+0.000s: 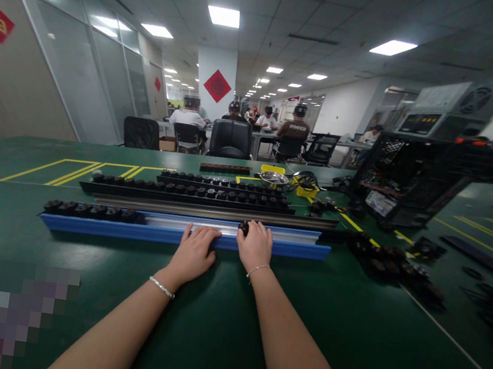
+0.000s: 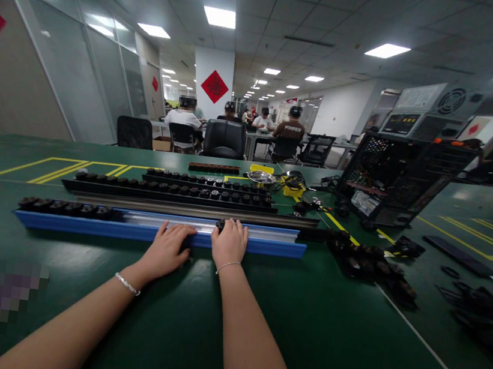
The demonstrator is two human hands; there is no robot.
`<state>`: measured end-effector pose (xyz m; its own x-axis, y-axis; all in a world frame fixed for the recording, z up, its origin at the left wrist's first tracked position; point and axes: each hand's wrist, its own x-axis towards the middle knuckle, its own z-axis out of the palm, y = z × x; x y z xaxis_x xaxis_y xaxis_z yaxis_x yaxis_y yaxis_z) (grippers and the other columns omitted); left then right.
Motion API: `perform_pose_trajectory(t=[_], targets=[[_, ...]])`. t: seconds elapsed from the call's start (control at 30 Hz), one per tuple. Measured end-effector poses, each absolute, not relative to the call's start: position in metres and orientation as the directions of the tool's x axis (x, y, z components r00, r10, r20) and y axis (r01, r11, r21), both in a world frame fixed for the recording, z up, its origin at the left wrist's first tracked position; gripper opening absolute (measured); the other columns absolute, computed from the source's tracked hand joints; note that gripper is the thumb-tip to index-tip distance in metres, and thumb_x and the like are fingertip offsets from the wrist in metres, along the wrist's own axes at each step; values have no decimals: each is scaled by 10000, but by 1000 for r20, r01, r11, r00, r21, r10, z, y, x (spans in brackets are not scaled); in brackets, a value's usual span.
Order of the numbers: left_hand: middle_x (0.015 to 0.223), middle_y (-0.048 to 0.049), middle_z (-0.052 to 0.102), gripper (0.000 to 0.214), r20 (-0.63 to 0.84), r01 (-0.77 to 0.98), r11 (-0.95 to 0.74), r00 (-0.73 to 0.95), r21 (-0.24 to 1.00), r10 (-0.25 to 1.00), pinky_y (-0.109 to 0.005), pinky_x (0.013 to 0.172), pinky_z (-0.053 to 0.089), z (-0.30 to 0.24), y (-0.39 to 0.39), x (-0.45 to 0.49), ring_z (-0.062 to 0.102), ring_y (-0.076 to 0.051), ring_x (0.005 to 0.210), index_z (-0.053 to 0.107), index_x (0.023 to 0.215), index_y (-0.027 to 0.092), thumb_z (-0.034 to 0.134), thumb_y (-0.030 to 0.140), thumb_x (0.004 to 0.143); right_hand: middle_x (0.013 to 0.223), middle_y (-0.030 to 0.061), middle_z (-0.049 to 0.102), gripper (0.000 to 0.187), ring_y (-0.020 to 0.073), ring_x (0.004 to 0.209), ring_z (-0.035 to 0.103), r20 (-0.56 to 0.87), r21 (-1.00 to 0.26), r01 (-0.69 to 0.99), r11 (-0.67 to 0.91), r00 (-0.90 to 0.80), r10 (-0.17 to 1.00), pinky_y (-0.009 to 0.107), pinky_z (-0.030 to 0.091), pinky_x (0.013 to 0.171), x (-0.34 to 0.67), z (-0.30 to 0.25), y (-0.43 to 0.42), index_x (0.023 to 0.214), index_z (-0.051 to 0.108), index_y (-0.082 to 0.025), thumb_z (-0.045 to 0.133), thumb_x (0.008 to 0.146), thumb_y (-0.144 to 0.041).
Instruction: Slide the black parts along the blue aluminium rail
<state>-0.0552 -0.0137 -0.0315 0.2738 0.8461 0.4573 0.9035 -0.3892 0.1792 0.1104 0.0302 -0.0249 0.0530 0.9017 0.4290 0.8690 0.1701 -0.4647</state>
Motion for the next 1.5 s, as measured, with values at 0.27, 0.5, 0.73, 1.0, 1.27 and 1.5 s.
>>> perform_pose_trajectory(t=[0.27,0.5,0.73,1.0,1.27,1.5], targets=[[1206,-45,594,408,463,902,-392,274,180,843,-513,1119,127,-31,-14,-56,487,-226,1176,505,1138,255,488,176,738,1219,142,601,380,239,1198,469,471,-466,865,185,66,879,407,218,1063,112,-28,31,1125,608,-108,448,842,-305],[1196,-47,600,404,461,907,-384,270,173,845,-524,1117,134,-31,-13,-55,493,-235,1171,513,1134,257,494,177,738,1207,138,609,384,241,1193,472,470,-478,864,159,99,877,420,184,1076,116,-27,30,1127,604,-111,455,829,-301],[1213,-38,594,399,454,902,-394,279,179,846,-515,1120,119,-31,-14,-56,484,-225,1183,504,1140,257,486,181,749,1203,141,608,388,237,1176,479,473,-477,865,154,104,875,393,209,1063,118,-29,32,1121,604,-98,456,820,-295],[1215,-42,593,399,457,900,-396,278,184,845,-516,1116,118,-32,-13,-57,481,-226,1183,500,1147,255,488,185,754,1101,123,650,311,237,1095,516,512,-472,862,184,99,853,376,269,1009,122,-26,31,1013,634,-140,493,801,-319],[1210,-46,595,404,456,902,-391,275,183,846,-515,1116,127,-32,-13,-57,483,-228,1181,505,1148,255,492,183,751,1058,103,659,275,235,1073,511,516,-476,864,163,124,847,404,235,1021,122,-26,32,968,635,-173,502,801,-346],[1205,-42,597,402,458,902,-391,274,182,846,-515,1117,129,-32,-13,-57,488,-225,1176,504,1148,258,493,186,753,1038,98,662,263,230,1066,513,521,-483,861,160,135,843,390,232,1025,121,-26,32,956,631,-169,495,800,-331]])
